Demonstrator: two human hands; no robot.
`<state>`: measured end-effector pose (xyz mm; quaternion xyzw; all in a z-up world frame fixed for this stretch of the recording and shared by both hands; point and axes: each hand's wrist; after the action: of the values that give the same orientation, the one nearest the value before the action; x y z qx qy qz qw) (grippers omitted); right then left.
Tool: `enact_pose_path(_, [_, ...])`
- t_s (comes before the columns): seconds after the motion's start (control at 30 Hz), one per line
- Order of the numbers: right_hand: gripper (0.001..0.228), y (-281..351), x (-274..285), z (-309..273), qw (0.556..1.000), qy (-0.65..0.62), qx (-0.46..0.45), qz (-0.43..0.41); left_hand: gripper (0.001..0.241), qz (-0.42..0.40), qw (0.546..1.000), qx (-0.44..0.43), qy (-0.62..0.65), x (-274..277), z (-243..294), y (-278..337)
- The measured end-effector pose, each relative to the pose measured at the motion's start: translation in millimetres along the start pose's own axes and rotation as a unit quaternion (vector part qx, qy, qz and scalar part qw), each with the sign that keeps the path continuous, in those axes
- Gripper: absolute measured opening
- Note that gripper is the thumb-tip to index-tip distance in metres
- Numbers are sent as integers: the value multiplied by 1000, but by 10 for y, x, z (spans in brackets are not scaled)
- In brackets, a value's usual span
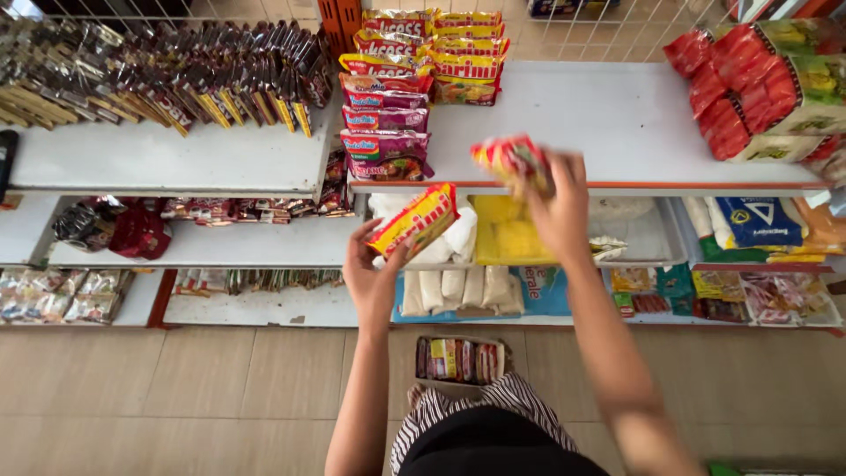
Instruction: The person takes packets of instant noodles from a cardboard box on the floor and places them on a nearby shelf. The person handles multiple packets of different brands and flavors, arranging them in rows on the shelf.
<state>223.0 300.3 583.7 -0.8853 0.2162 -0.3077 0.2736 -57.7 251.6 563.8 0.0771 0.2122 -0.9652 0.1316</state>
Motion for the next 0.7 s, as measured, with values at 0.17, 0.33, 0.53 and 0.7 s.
enact_pose_path(0.17, [56, -771, -496, 482, 987, 129, 61, -78, 47, 25, 999, -22, -31, -68, 72, 4])
enact_pose_path(0.33, [72, -1241, -1116, 861, 959, 220, 119, -132, 45, 29, 999, -19, -17, -180, 70, 24])
enact_pose_path(0.53, [71, -1536, -1501, 1003, 961, 194, 104, -168, 43, 22, 997, -8, -67, -256, 82, 102])
enact_pose_path(0.7, [72, -1533, -1608, 1003, 964, 199, 106, -141, 42, 18, 995, 13, -98, -217, 66, 152])
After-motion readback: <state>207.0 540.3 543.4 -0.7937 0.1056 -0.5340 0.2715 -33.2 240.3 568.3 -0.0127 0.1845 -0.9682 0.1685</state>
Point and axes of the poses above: each hand's wrist, its own y-axis away from the middle knuckle, its own x-axis out of the back of the hand, z = x × y, and after that the axes turned 10 degrees about -x, right-handed
